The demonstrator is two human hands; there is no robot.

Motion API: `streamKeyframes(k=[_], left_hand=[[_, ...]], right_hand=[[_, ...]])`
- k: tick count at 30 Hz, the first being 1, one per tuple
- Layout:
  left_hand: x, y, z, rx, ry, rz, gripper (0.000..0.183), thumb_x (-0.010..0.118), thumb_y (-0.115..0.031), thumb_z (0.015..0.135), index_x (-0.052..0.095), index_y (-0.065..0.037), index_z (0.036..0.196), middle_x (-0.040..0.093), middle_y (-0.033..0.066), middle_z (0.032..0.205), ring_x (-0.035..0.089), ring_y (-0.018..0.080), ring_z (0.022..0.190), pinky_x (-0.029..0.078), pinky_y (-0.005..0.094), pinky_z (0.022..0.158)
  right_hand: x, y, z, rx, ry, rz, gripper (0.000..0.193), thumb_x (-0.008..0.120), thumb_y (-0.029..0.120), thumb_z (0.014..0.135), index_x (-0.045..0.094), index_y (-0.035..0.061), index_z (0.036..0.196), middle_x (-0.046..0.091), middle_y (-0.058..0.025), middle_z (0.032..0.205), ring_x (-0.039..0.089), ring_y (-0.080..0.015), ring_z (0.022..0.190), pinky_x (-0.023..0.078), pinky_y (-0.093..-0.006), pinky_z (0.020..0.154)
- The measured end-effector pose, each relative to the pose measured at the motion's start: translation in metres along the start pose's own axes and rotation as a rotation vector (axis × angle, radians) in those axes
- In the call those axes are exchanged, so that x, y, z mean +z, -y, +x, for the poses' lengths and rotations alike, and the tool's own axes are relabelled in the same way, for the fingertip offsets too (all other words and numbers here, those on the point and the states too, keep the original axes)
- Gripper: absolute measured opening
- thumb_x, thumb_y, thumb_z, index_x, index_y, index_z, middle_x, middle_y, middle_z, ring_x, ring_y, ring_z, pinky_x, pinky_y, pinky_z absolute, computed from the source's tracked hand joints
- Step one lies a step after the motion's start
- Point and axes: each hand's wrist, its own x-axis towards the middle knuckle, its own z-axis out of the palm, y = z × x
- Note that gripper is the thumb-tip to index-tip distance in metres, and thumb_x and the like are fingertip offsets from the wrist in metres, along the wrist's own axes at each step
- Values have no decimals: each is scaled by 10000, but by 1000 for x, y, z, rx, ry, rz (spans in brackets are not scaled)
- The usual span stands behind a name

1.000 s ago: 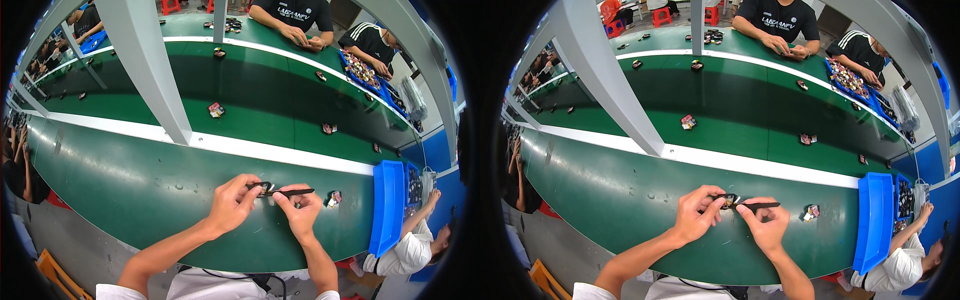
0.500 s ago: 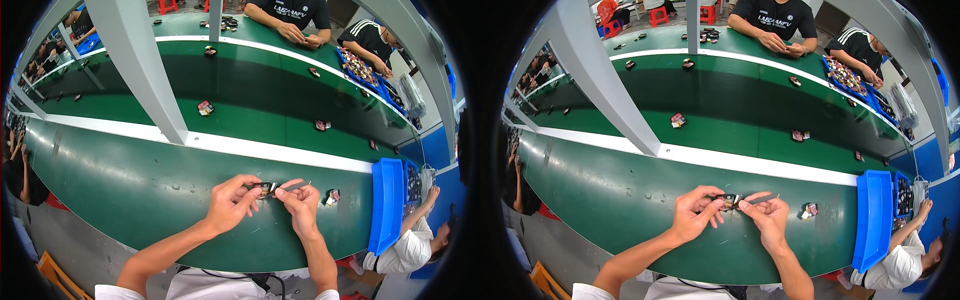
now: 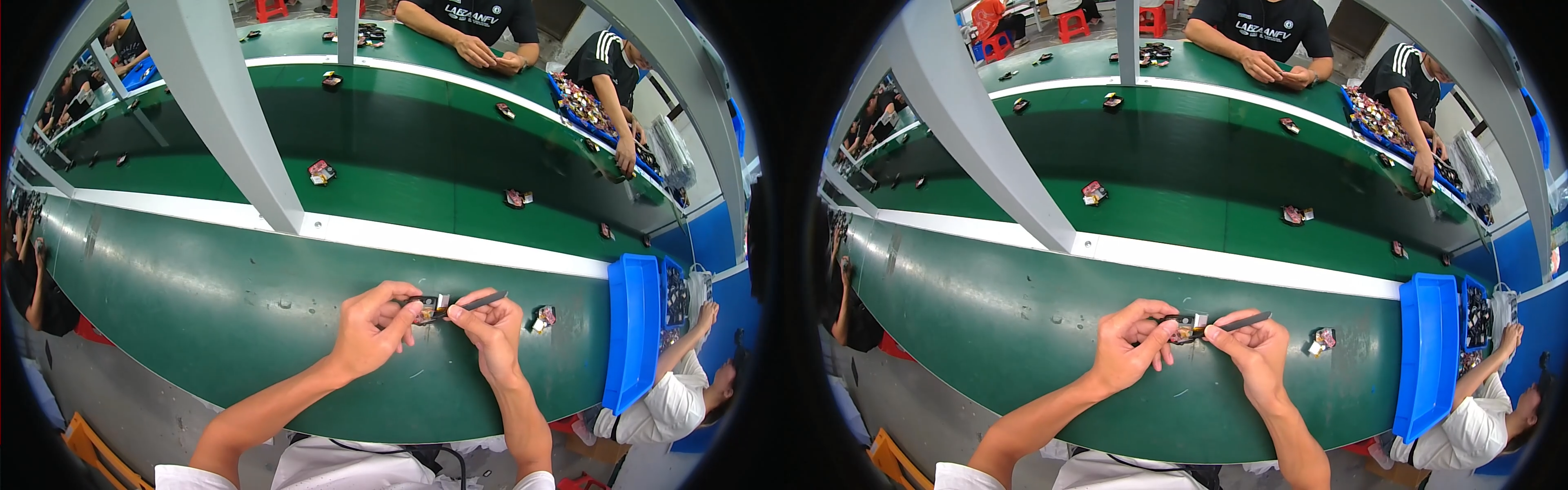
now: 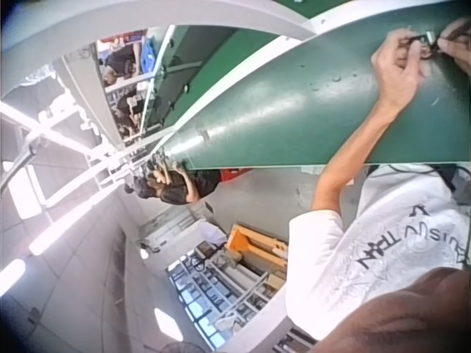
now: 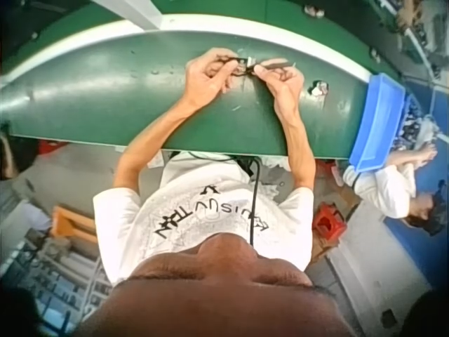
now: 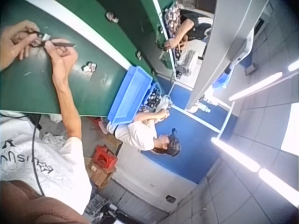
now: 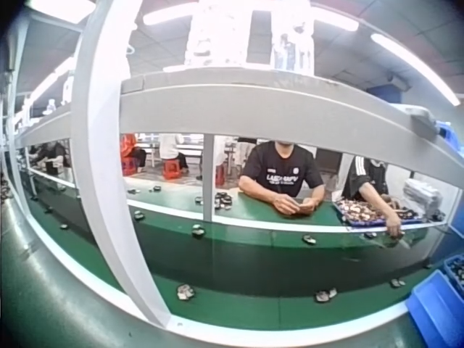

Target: Assemble small electronic or toy components on a production line using tweezers.

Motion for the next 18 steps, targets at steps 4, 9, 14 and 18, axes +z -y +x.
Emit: streamKeyframes(k=[4,9,14,18], left_hand=[[7,1,3,-13,1,15,188,610,14,973,594,76,1150,689,142,893,691,170,612,510,249,452],[11,3,10,-165,38,-199,213,599,-58,1002,584,68,1174,673,160,980,700,202,628,536,268,452],[20,8,14,-212,97,-314,244,584,-116,1022,577,63,1187,669,163,973,707,234,631,562,283,465],[23,8,13,-196,98,-330,253,575,-119,1026,569,65,1199,663,175,986,710,245,639,572,290,471]], right_hand=[[-3,1,1,-21,-23,-31,115,734,-27,837,658,-6,921,714,-130,768,436,-25,493,257,-202,454],[-12,2,0,-66,10,23,144,760,-58,845,668,-33,952,717,-98,818,651,-74,685,430,-180,556],[-25,-11,-4,-338,-19,-128,131,798,-38,819,694,-22,897,714,-67,773,480,-8,532,333,-173,493],[-20,-10,-8,-575,-102,-310,124,828,-29,783,716,-7,834,743,-78,784,448,-3,482,312,-182,456]])
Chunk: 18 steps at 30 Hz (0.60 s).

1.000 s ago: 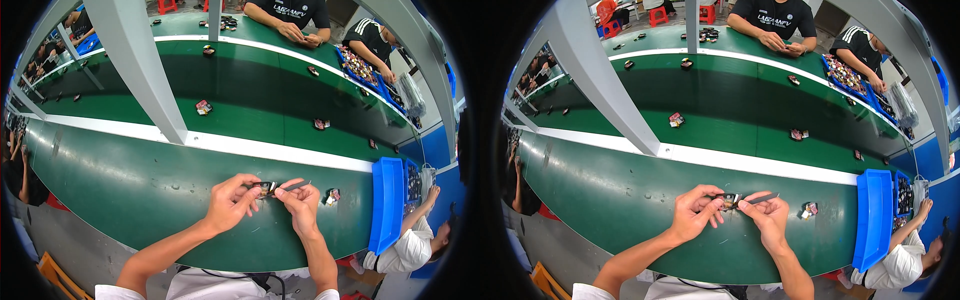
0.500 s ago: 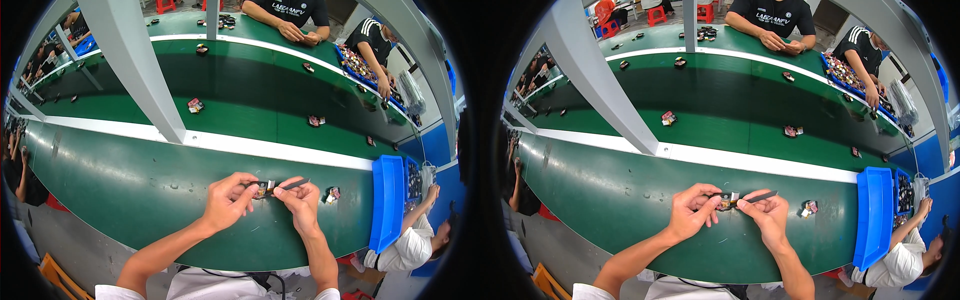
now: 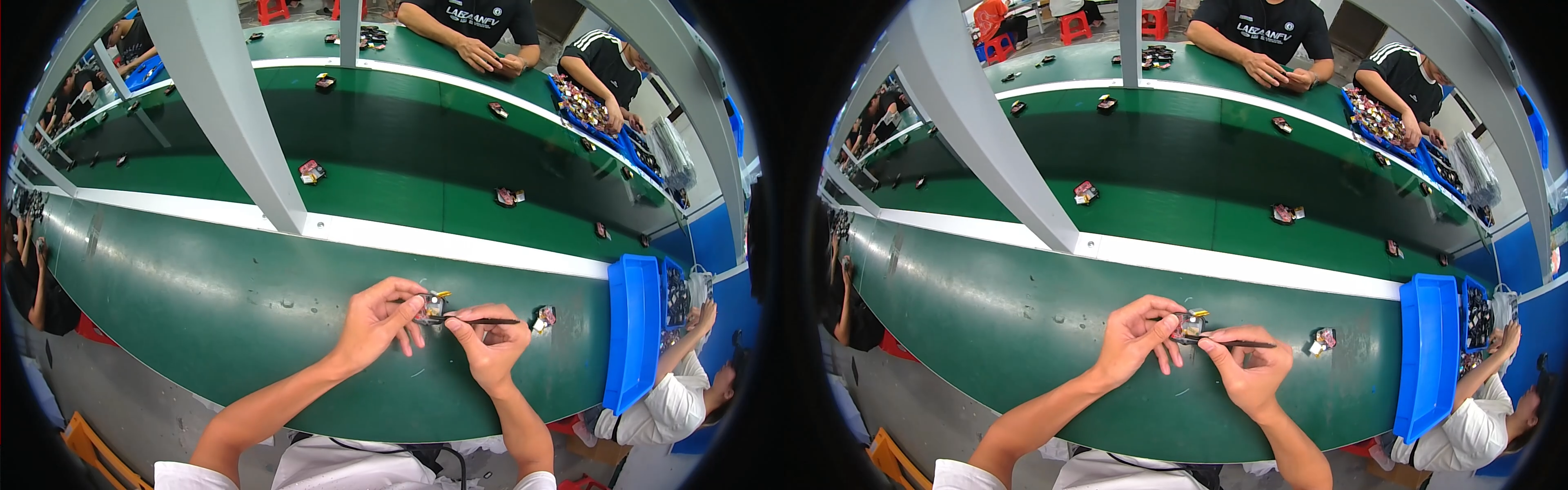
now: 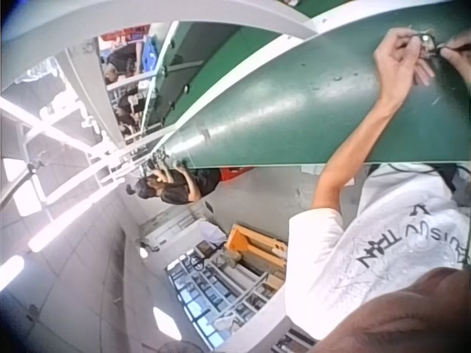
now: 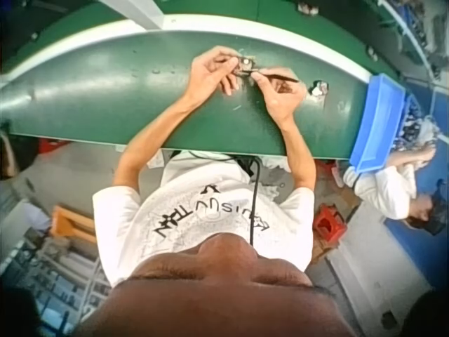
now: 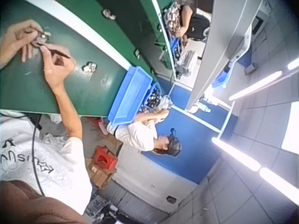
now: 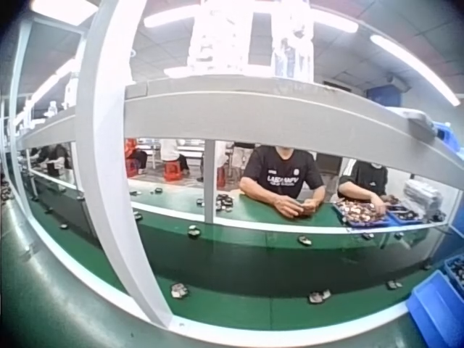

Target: Assemble small electronic or toy components on a production line using tweezers.

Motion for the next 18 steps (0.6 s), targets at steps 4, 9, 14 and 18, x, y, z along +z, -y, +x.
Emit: streamKeyframes(k=[4,9,14,18], left_hand=[[3,3,3,-8,-8,-22,256,591,-96,1015,564,72,1206,660,185,1008,714,243,658,575,291,475],[10,3,6,-8,-23,6,269,620,-32,983,560,78,1221,656,195,1052,722,238,700,582,286,488],[16,5,8,5,-22,43,278,610,-31,988,559,78,1239,657,198,1066,730,245,725,592,288,506],[17,6,10,6,-1,30,285,607,-32,990,557,77,1249,659,199,1069,736,252,746,600,290,521]], right_hand=[[-2,-2,0,-157,9,-115,132,832,-33,764,721,8,822,759,-92,804,443,-11,443,305,-188,429],[-8,-2,0,-170,29,-148,137,830,-37,758,723,16,824,760,-88,804,437,-15,420,301,-194,416],[-13,-4,-1,-150,5,-135,138,830,-39,758,723,13,828,760,-89,807,438,-14,424,299,-194,415],[-17,-3,0,-138,-4,-124,142,834,-39,757,725,13,831,757,-90,807,437,-10,430,298,-195,415]])
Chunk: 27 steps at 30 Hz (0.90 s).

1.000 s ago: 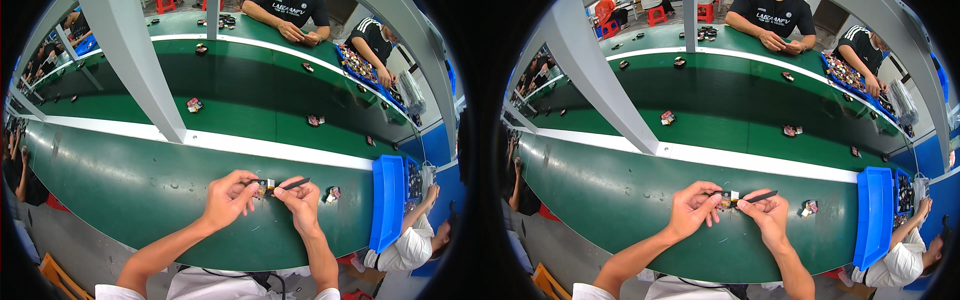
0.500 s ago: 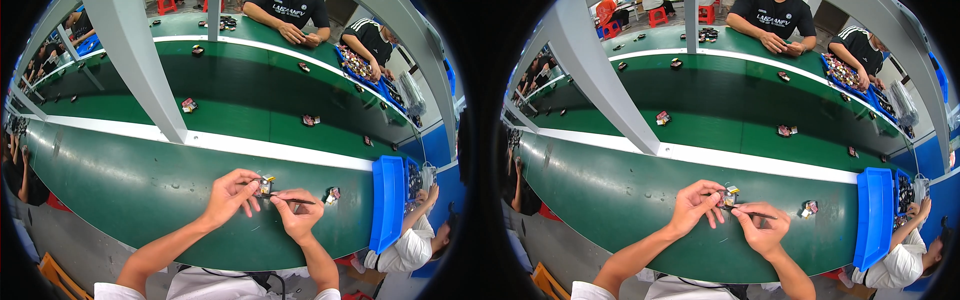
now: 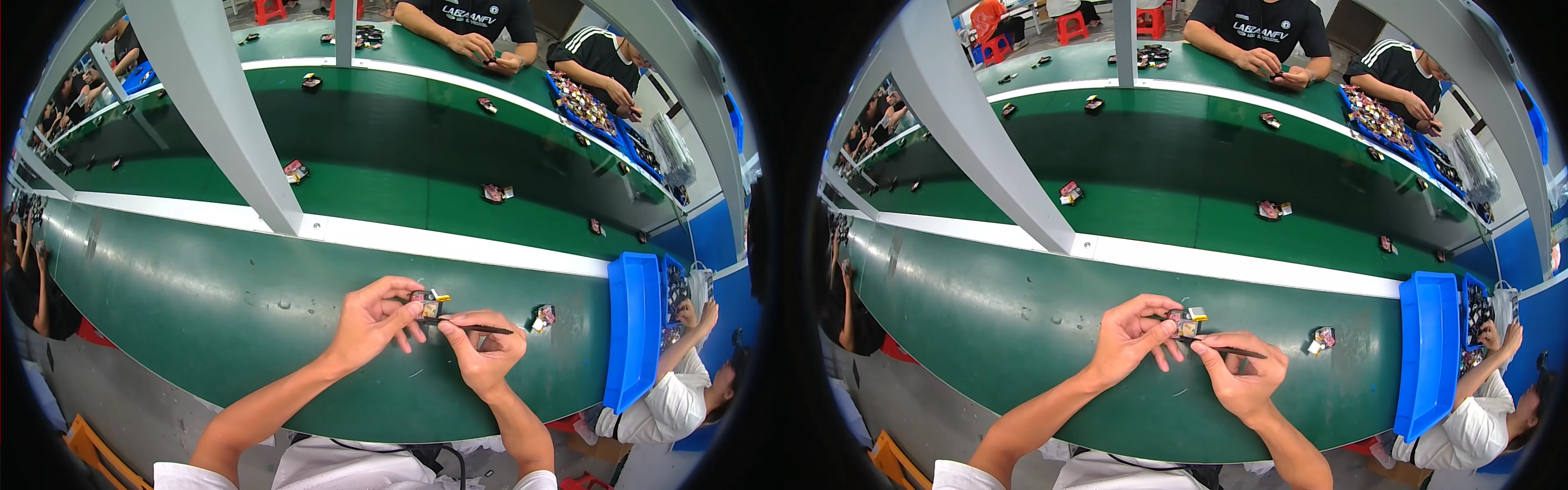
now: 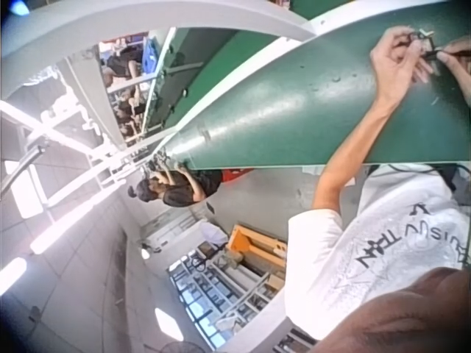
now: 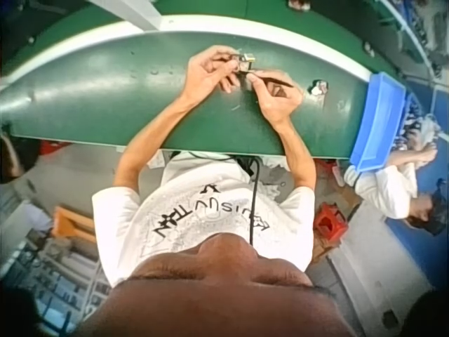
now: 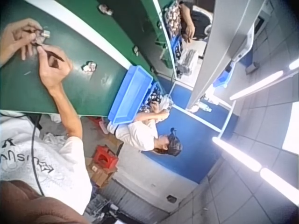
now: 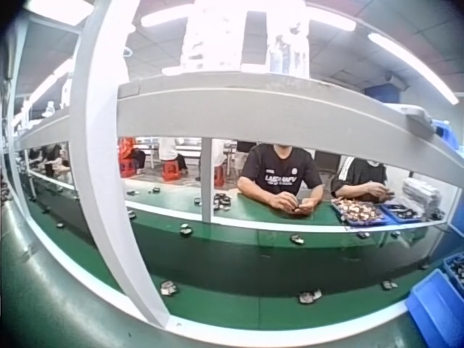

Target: Assemble small electronic or toy components on a production line using tweezers.

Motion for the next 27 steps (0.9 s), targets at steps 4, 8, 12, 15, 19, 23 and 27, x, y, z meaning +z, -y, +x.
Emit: streamKeyframes(k=[4,8,12,15,19,23,27], left_hand=[[4,2,1,11,8,24,280,604,-30,991,559,77,1246,662,199,1068,737,254,752,601,291,524],[7,3,2,4,2,21,271,605,-33,992,565,78,1236,669,194,1060,740,258,760,600,293,524],[9,3,3,-6,-9,10,264,602,-45,996,571,78,1228,678,188,1040,741,261,760,600,297,527],[12,3,4,-2,-10,7,258,598,-51,1000,575,75,1224,682,187,1031,741,262,755,599,297,530],[15,5,4,1,-23,3,242,597,-45,998,586,71,1210,685,185,1023,739,260,746,598,298,532],[17,5,5,-6,-20,14,233,600,-49,992,601,74,1190,688,184,1008,735,260,716,595,302,527],[20,7,8,-2,-19,6,238,599,-61,993,606,78,1186,693,177,984,732,259,696,592,302,521]], right_hand=[[-5,-2,-2,13,-8,0,146,837,-38,755,727,14,835,754,-88,803,439,-10,432,298,-195,415],[-8,-2,-1,4,-1,-8,148,838,-38,753,730,14,840,751,-86,798,441,-14,427,301,-195,414],[-11,-1,-2,-16,1,-42,143,839,-31,752,734,16,838,751,-81,794,441,-18,423,301,-196,413],[-12,1,-1,-23,-3,-45,142,840,-23,751,733,17,836,751,-77,790,438,-17,424,299,-197,412],[-16,-1,-2,12,-4,-25,144,841,-22,751,730,15,834,751,-78,788,438,-15,426,298,-196,411],[-23,-3,0,59,28,-24,152,841,-23,752,727,15,844,754,-82,801,440,-14,429,298,-194,413],[-25,-5,4,-13,46,-1,173,845,-18,745,724,24,861,756,-94,822,446,-22,422,315,-191,418]])
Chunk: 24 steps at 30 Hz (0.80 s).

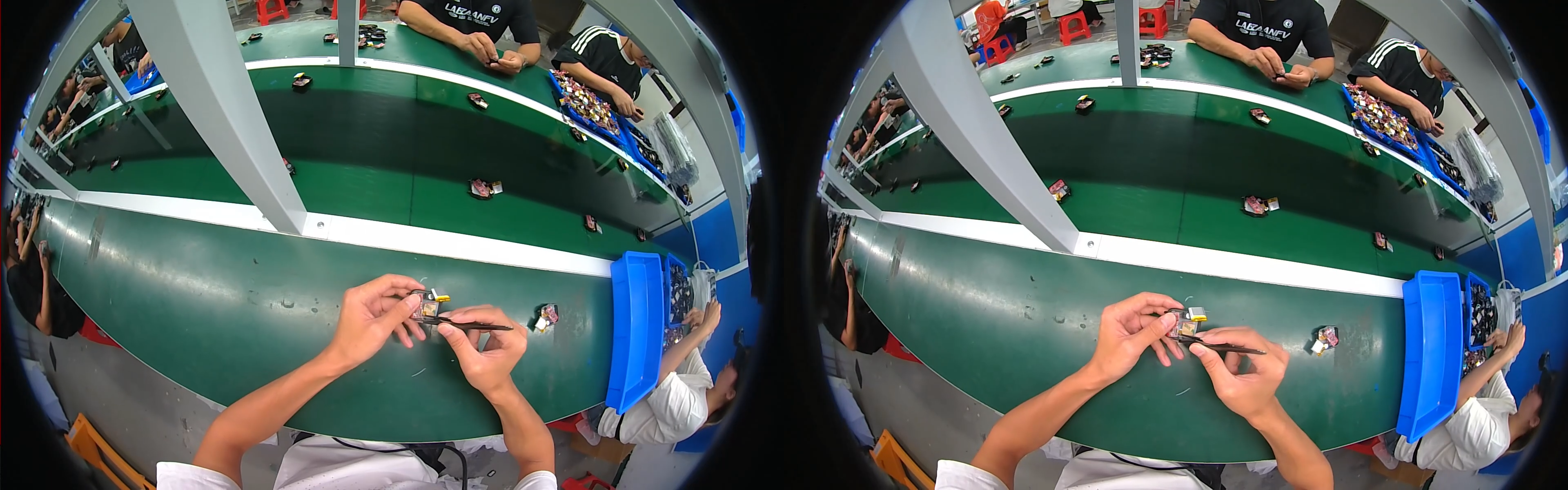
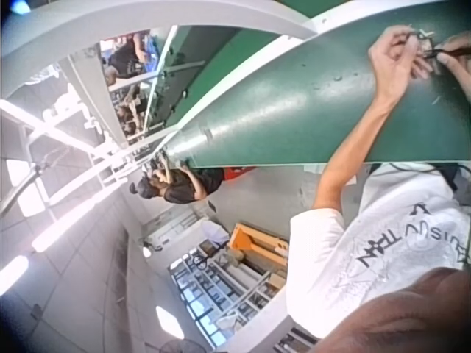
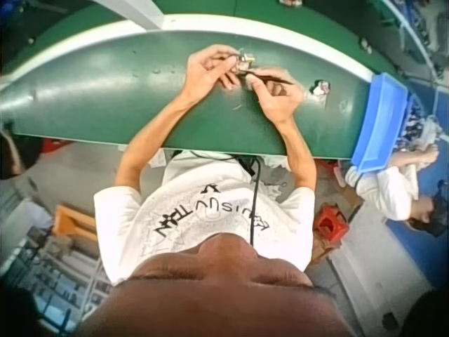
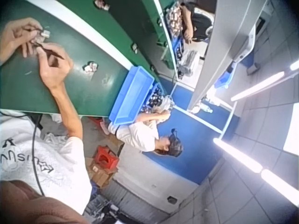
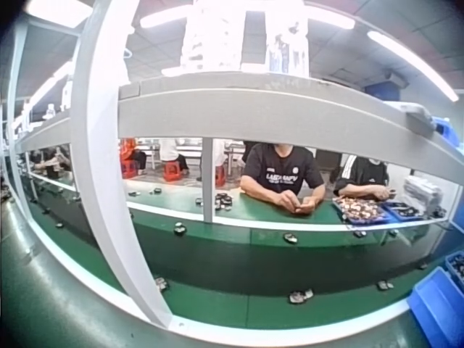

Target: Assemble small electronic or toy components on a production line using tweezers.

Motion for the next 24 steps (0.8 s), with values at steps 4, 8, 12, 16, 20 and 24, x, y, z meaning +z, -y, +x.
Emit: streamKeyframes(k=[4,8,12,16,20,24], left_hand=[[3,1,0,-5,-1,-2,234,599,-60,993,609,78,1182,695,174,969,732,257,698,593,302,521],[6,4,1,-7,3,-9,229,600,-55,993,611,78,1179,691,163,954,720,234,674,577,291,505],[9,6,1,-25,24,9,234,595,-33,993,609,71,1201,672,140,978,699,189,660,540,269,476],[19,7,1,11,42,29,276,605,1,978,606,63,1247,654,130,1024,695,170,675,523,251,466],[22,11,0,108,38,182,331,657,0,946,616,40,1271,667,123,1036,674,136,666,496,234,446],[27,8,-1,103,24,224,318,619,36,957,603,58,1274,650,122,999,690,152,683,516,233,464]], right_hand=[[-4,-1,1,-49,36,-35,181,849,-6,739,722,30,863,757,-100,830,452,-30,414,331,-194,418],[-8,-2,1,-93,56,-72,177,849,2,734,718,38,848,759,-88,821,441,-39,395,339,-202,413],[-13,-1,1,-150,62,-102,173,847,-2,729,717,49,832,761,-78,796,433,-50,379,338,-208,403],[-15,-1,1,-232,33,-129,168,844,-1,729,732,63,836,764,-62,793,432,-52,378,340,-210,408],[-20,1,1,-334,73,-225,195,845,-14,706,728,78,832,762,-53,785,538,-74,441,348,-215,424],[-22,2,-1,-484,91,-365,249,848,-28,684,709,99,846,760,-32,781,603,-81,502,326,-220,436]])
